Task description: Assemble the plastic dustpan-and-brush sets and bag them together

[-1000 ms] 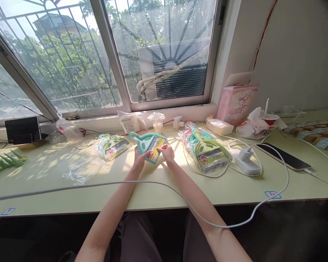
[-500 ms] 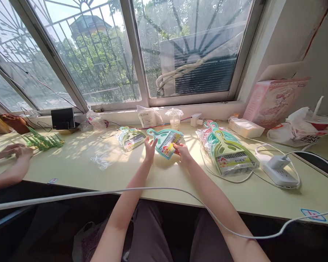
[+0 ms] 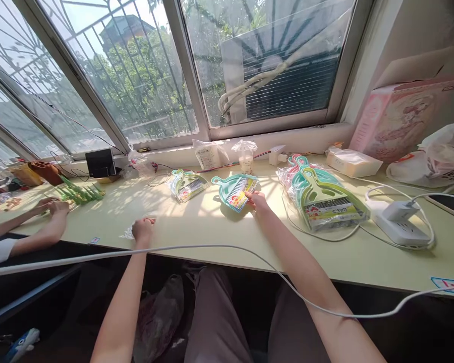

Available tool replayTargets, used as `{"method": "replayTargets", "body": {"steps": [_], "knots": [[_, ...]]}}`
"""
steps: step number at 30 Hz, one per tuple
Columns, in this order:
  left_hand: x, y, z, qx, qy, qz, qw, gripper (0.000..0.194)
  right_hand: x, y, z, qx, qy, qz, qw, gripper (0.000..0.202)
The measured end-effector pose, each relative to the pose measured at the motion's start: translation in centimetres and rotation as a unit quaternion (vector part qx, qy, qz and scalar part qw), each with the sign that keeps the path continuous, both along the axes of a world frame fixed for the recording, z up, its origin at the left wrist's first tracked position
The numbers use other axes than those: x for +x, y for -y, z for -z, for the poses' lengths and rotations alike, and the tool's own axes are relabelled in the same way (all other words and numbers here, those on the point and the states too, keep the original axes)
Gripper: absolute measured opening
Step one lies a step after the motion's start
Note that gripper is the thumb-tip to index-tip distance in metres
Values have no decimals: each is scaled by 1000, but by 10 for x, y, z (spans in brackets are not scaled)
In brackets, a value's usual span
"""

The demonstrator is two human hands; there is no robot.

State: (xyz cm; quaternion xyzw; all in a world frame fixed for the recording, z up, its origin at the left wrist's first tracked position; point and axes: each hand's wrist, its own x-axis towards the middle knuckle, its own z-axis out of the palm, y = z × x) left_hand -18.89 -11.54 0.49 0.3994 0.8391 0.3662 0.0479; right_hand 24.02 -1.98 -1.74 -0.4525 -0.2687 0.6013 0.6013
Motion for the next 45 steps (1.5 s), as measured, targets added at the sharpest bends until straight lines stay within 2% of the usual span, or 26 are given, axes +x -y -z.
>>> {"method": "replayTargets", "body": {"steps": [2,5,8,10,14,16,19,21,23,26,29,31,34,37,41,43,45], "knots": [[8,9,3,-20,-83,8,996,21,0,0,0,-25,2,-4,1000,18],[26,15,9,-63,-218,60,972,37,0,2,-2,-43,1,-13,999,18],[35,15,13,-85,-255,102,958,28,0,3,-4,-44,4,-18,999,20],[38,13,11,-101,-265,106,953,28,-1,4,-5,-42,10,-18,999,22],[47,9,-5,-124,-298,98,941,31,-1,7,-7,-17,10,-19,1000,21],[57,8,-18,-92,-316,113,937,35,0,8,-9,9,4,-17,1000,20],[81,6,-41,9,-343,141,929,39,2,6,-14,52,-13,-15,998,20],[104,-1,-53,80,-347,178,917,39,4,3,-17,71,-21,-14,997,22],[134,-17,-58,131,-325,237,906,34,7,0,-16,75,-24,-5,997,22],[184,-56,-48,166,-252,325,896,28,14,-2,-14,65,-20,20,998,21],[225,-96,-23,142,-174,381,897,24,22,-2,-13,56,-4,42,998,21],[240,-115,-7,134,-122,400,898,19,26,-2,-15,60,4,47,997,21],[242,-128,10,152,-60,411,897,15,30,-4,-17,66,4,29,997,19],[229,-129,17,143,-82,388,907,18,31,-6,-16,76,14,-11,997,18],[213,-124,15,130,-137,324,927,31,32,-5,-10,49,66,-45,996,22],[210,-122,13,140,-163,303,928,36,32,-2,-10,38,91,-63,993,23],[209,-120,10,147,-206,286,924,41,32,2,-12,59,110,-98,987,22]]}}
